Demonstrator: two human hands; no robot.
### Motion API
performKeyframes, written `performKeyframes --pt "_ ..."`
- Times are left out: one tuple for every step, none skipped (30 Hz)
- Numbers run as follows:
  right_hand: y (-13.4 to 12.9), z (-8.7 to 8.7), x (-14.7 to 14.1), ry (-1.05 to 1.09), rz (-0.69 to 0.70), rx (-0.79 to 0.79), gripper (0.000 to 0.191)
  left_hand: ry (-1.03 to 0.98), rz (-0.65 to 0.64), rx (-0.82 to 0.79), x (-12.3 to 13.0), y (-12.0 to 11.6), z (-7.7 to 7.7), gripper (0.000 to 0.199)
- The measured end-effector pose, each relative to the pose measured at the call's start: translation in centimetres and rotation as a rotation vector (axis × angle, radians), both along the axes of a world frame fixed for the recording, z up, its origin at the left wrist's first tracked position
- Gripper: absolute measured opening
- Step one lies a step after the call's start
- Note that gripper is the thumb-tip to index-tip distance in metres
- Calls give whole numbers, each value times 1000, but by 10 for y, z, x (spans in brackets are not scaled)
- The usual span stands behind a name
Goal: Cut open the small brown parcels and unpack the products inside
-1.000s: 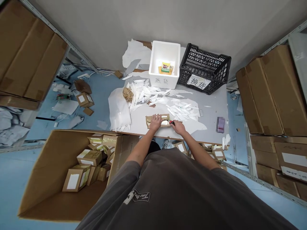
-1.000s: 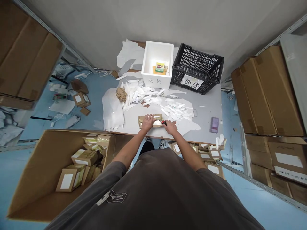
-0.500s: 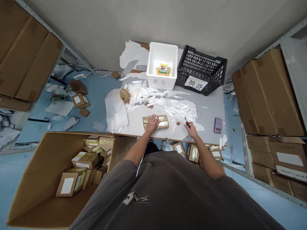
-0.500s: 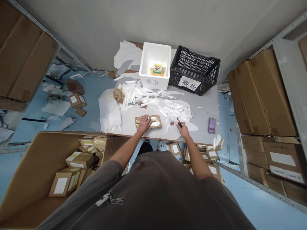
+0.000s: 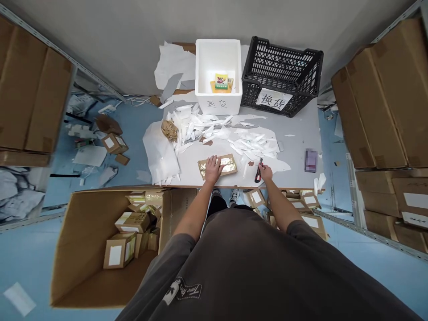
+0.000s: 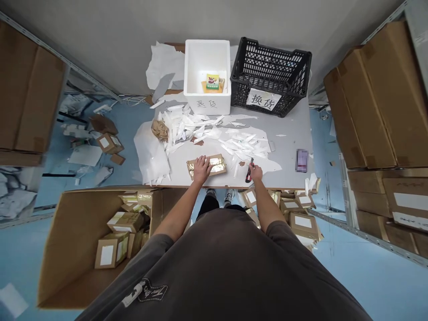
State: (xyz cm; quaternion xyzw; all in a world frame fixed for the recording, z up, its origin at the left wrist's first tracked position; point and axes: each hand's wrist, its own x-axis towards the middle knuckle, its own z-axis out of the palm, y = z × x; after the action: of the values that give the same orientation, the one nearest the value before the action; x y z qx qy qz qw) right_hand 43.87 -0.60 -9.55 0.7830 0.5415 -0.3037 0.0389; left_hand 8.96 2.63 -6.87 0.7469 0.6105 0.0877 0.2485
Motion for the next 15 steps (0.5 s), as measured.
performKeyframes --pt "-1 3 -1 -12 -64 14 47 -2 0 -2 0 1 0 60" --pt "-3 6 -6 -6 -159 34 47 -5 -1 -3 0 1 0 60" --pt "-6 10 -14 18 -240 56 48 -10 -3 -3 0 2 0 61" --pt "-9 15 -26 61 -289 79 50 -17 -3 -2 1 2 0 61" --pt "-12 19 -41 128 -314 98 51 -27 0 4 2 3 1 60" --pt "-15 23 -60 194 -302 105 53 -37 10 16 3 3 2 59" --pt "-17 27 -80 256 -277 105 55 -45 25 32 5 2 3 58" --pt "-17 30 -102 386 -265 91 60 -49 42 50 7 2 4 57" --pt "-17 33 -123 498 -273 55 68 -49 58 66 9 1 5 55" --pt "-14 35 -142 550 -295 11 74 -43 74 78 11 -1 6 55" --pt "-9 37 -159 583 -312 -19 80 -33 93 85 12 -3 7 54" --pt "-2 38 -173 586 -325 -40 83 -22 114 88 12 -5 7 54" --pt "8 39 -185 572 -325 -43 86 -10 141 90 10 -8 8 54" --pt "18 41 -194 550 -307 -33 86 0 175 93 7 -10 9 53" --pt "30 42 -202 523 -277 -16 86 10 212 96 2 -12 10 53"
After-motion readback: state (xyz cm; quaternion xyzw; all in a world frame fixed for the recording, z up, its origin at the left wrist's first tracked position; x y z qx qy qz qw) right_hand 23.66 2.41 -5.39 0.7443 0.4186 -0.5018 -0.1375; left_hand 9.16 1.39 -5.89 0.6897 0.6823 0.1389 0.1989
